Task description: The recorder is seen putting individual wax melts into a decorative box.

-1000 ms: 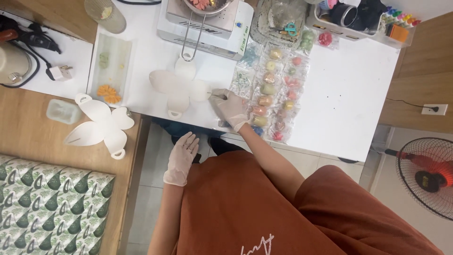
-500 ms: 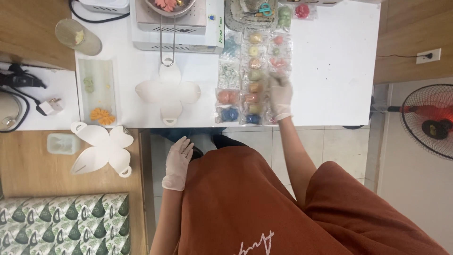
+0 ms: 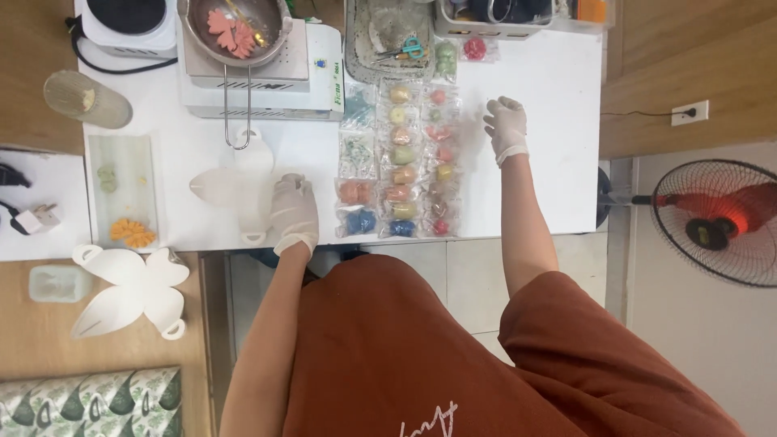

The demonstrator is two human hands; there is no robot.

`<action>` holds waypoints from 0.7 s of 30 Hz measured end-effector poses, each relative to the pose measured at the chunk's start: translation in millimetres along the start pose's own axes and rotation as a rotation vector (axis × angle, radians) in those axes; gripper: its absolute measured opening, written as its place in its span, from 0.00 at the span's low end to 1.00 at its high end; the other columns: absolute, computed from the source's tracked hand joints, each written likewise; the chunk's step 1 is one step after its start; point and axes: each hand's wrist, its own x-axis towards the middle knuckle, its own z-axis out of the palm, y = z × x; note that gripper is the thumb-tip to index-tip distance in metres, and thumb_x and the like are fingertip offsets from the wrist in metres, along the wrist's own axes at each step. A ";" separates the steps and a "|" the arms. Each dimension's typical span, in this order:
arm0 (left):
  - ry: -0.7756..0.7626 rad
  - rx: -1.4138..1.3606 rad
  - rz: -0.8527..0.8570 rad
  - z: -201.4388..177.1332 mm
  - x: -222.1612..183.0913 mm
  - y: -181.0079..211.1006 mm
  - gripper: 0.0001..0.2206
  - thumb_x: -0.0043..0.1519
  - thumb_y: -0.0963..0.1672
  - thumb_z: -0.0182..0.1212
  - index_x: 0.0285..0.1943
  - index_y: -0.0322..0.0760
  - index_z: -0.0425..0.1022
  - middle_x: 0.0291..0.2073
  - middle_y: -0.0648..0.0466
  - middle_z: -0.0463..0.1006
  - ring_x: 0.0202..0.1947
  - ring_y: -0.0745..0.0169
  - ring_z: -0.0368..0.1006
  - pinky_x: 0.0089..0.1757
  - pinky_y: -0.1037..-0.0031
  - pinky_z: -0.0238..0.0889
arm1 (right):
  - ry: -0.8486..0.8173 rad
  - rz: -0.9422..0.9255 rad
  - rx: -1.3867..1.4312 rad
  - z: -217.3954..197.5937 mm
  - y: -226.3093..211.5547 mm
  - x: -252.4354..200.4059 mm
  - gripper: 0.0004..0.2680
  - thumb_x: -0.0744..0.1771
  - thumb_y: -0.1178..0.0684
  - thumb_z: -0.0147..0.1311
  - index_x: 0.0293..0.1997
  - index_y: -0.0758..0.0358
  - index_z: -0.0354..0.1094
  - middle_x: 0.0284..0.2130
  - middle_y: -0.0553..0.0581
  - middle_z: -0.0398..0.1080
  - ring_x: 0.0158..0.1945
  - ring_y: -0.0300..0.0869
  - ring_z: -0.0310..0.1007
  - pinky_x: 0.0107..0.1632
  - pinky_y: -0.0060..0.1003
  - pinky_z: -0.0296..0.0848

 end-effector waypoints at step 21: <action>0.195 -0.643 -0.258 -35.2 -1.0 8.1 0.15 0.64 0.39 0.61 0.60 0.34 0.75 0.38 0.55 0.81 0.37 0.72 0.75 0.40 0.79 0.69 | -0.508 0.431 0.581 85.4 111.9 410.7 0.05 0.68 0.56 0.49 0.33 0.52 0.70 0.31 0.46 0.72 0.33 0.40 0.66 0.38 0.36 0.62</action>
